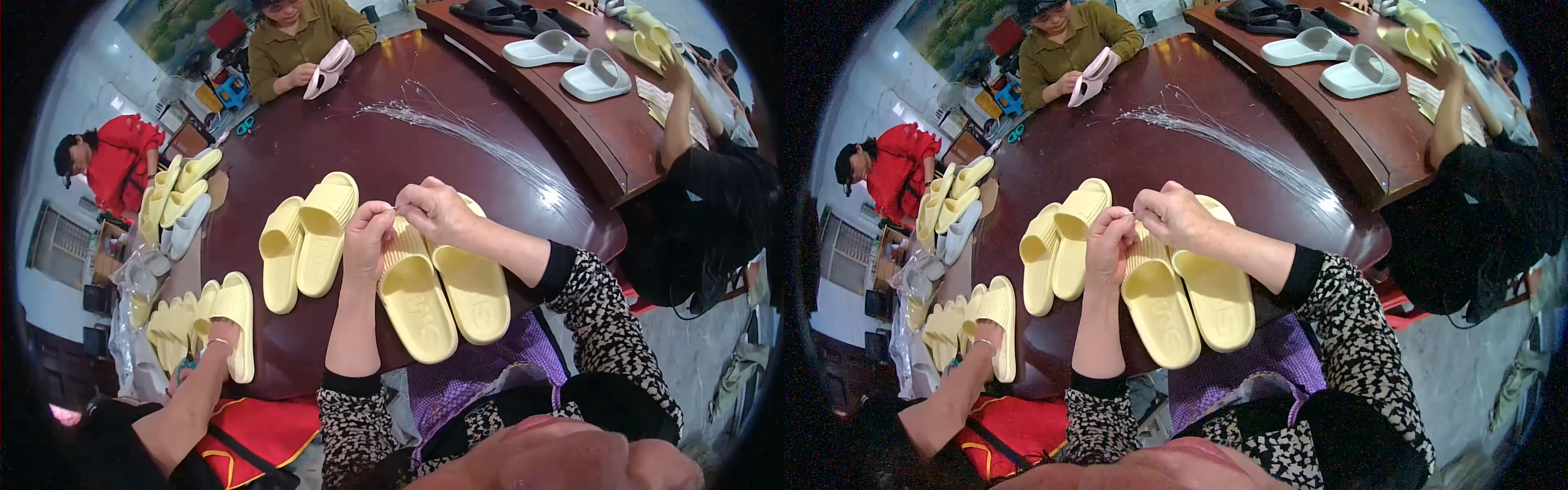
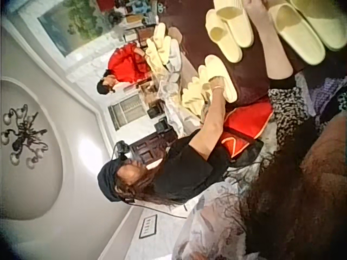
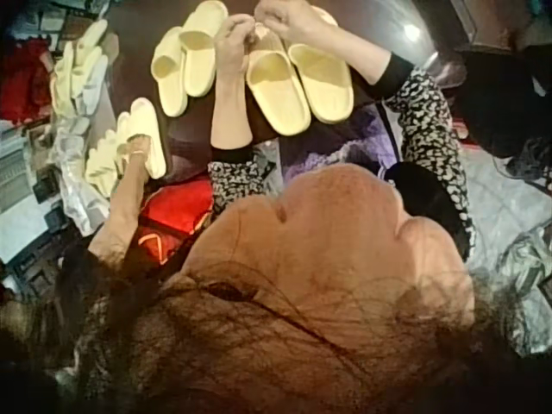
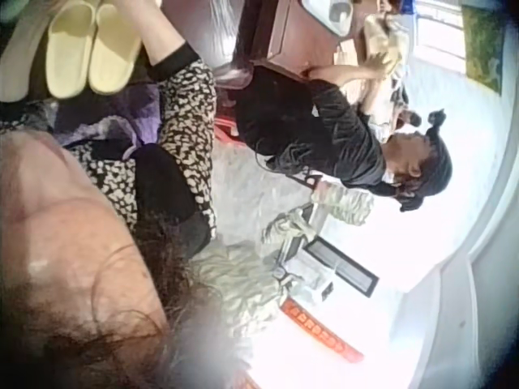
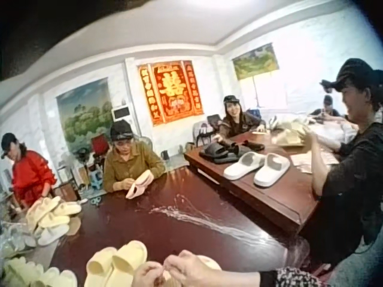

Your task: The person fastens pairs of slippers together by threading plastic ties through the slippers and tying them by hand.

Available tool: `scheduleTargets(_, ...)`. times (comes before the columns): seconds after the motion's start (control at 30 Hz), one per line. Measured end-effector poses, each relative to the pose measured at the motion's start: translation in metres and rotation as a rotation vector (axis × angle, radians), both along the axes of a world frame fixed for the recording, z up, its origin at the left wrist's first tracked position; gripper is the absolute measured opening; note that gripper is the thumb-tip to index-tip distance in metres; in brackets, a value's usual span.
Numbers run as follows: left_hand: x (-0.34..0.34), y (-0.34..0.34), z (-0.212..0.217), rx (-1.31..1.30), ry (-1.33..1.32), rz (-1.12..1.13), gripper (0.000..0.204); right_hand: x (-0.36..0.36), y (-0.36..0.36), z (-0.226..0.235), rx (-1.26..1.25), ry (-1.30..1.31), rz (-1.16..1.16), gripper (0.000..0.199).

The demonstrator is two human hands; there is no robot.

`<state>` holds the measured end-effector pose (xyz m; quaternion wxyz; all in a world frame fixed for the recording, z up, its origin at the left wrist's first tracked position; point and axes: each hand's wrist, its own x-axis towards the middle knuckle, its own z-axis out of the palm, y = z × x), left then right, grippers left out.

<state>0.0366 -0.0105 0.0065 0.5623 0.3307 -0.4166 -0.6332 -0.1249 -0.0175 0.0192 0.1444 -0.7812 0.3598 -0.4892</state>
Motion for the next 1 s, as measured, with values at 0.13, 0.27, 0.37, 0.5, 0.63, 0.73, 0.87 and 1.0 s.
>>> scheduleTargets(0.13, 0.004, -0.001, -0.001, -0.017, -0.047, -0.039, 0.007, 0.001, 0.000, -0.002, 0.016, 0.024, 0.001, 0.004)
scheduleTargets(0.27, 0.002, 0.000, -0.001, -0.023, -0.076, -0.060, 0.007, -0.002, 0.001, -0.001, -0.016, 0.051, 0.019, 0.003)
scheduleTargets(0.37, -0.001, 0.001, 0.000, -0.026, -0.071, -0.053, 0.006, -0.004, 0.004, 0.001, -0.026, 0.031, 0.017, 0.004)
scheduleTargets(0.5, 0.002, -0.001, -0.003, -0.046, -0.048, 0.004, 0.004, 0.002, 0.003, 0.003, -0.040, 0.061, -0.002, 0.004)
scheduleTargets(0.63, 0.003, -0.016, -0.004, -0.126, -0.230, 0.234, 0.008, -0.027, -0.002, 0.029, -0.280, 0.140, -0.062, 0.016)
scheduleTargets(0.73, 0.006, -0.023, 0.000, -0.291, -0.339, 0.456, 0.015, -0.036, 0.026, 0.045, -0.035, 0.034, -0.075, 0.019)
scheduleTargets(0.87, 0.021, -0.028, -0.012, -0.466, -0.640, 0.696, 0.017, -0.063, 0.064, 0.030, 0.439, 0.220, 0.277, 0.025)
scheduleTargets(1.0, 0.051, -0.027, -0.016, -0.550, -1.034, 0.947, 0.021, -0.045, 0.083, 0.028, 0.316, 0.490, 0.298, 0.033)
